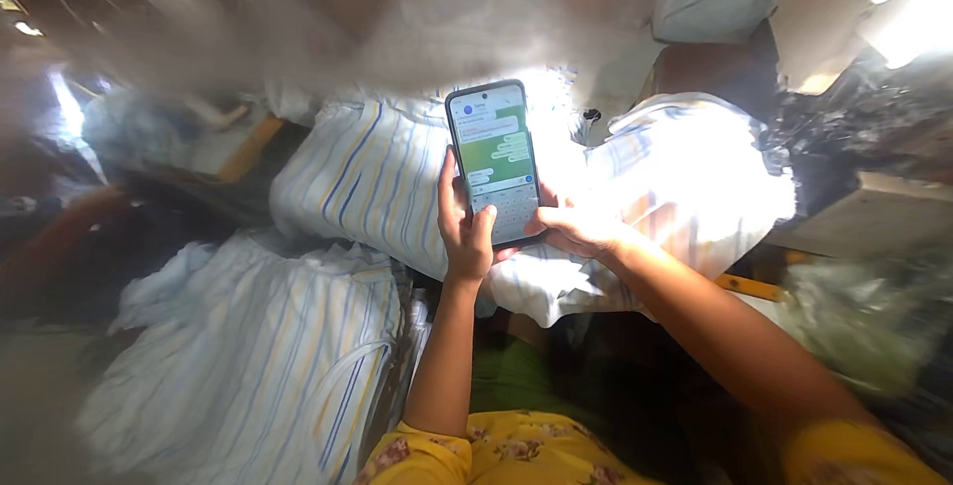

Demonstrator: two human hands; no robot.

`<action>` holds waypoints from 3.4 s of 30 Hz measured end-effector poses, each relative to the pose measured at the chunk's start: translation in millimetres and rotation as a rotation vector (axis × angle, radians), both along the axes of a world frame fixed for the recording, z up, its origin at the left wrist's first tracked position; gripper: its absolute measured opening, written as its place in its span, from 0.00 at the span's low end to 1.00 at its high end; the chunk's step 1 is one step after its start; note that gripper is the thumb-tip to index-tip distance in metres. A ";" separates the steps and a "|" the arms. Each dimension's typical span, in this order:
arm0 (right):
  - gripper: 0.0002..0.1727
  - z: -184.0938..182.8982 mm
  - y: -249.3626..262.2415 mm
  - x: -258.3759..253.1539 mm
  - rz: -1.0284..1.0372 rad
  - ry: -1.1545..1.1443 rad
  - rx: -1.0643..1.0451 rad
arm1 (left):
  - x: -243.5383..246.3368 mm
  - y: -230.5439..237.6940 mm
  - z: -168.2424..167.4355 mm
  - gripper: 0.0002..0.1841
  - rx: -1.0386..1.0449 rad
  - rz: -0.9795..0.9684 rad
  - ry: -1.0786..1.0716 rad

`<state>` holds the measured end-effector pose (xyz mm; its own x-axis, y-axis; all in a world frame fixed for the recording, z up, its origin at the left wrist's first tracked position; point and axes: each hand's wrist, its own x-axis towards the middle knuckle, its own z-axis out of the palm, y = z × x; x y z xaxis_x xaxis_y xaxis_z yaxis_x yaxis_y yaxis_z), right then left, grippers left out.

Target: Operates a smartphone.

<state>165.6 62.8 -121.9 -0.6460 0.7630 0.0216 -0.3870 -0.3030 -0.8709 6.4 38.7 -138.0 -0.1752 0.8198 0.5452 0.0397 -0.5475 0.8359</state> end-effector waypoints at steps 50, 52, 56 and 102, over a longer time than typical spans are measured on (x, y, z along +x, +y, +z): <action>0.19 0.0 3.9 -4.4 0.020 0.032 -0.114 | -0.9 0.5 -3.0 0.43 0.039 -0.007 0.016; 0.20 -1.0 4.3 -4.4 0.025 0.046 -0.119 | -2.2 1.5 -4.3 0.41 0.030 -0.024 -0.004; 0.29 -1.1 2.4 -3.1 0.001 0.012 -0.032 | -3.1 2.3 -5.6 0.42 -0.004 -0.056 -0.074; 0.30 -0.5 2.9 -2.7 0.012 0.036 -0.070 | -5.8 6.2 -11.2 0.46 0.025 -0.108 -0.143</action>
